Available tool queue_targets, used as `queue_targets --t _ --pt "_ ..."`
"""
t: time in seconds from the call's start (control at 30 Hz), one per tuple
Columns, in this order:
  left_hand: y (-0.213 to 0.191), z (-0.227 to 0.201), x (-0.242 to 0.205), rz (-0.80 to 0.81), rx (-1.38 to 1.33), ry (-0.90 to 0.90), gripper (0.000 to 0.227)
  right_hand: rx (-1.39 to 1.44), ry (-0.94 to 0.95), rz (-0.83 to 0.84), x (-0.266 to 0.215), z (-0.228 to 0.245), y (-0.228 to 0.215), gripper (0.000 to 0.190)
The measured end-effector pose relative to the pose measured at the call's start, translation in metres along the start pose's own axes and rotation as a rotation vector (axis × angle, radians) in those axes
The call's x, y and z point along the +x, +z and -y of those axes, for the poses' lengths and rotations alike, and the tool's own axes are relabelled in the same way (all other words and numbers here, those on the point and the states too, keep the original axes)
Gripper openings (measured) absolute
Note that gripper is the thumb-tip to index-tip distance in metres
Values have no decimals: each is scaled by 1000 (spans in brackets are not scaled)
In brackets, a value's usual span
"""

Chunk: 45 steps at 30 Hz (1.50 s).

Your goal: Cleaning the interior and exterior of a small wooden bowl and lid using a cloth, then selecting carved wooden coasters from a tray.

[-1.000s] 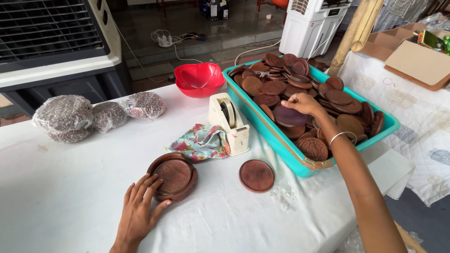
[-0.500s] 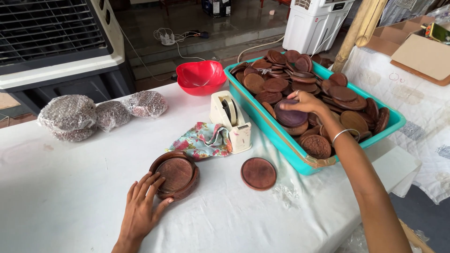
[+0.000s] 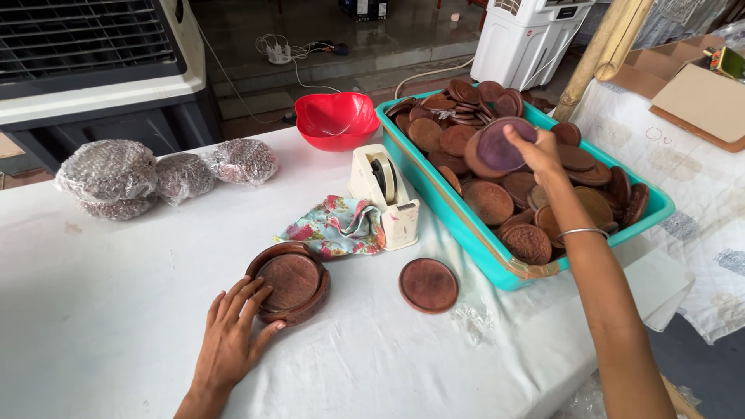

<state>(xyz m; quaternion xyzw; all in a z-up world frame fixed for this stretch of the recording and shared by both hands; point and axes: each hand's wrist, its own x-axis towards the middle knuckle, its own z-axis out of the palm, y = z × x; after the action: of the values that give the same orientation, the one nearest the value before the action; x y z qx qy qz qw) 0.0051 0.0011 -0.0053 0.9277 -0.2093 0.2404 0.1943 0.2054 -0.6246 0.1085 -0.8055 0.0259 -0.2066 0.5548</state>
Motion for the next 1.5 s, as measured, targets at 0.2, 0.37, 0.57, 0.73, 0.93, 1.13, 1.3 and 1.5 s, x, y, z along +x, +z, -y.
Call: queue_targets --t 0.2,0.37,0.57,0.73,0.93,1.13,1.3,1.5 --pt "2 1 0 26 15 -12 70 75 -77 -235 7 -17 -12 44" --pt "0 0 0 26 15 -18 70 -86 -226 -69 -24 29 -1 39" --pt "-1 -2 1 17 5 -10 68 -45 -211 276 -6 0 -10 36" --pt "-5 -4 1 -4 -6 6 68 236 -76 343 -9 8 -11 42" --pt "-2 -3 1 -13 -2 9 68 -373 89 336 -13 11 0 59" --pt "-1 -2 1 7 6 -10 69 -608 64 627 -16 11 8 80" --pt "3 1 0 16 17 -13 69 -594 55 659 -12 3 6 92" --pt "0 -1 0 7 -3 -6 69 -733 87 661 -28 30 11 99"
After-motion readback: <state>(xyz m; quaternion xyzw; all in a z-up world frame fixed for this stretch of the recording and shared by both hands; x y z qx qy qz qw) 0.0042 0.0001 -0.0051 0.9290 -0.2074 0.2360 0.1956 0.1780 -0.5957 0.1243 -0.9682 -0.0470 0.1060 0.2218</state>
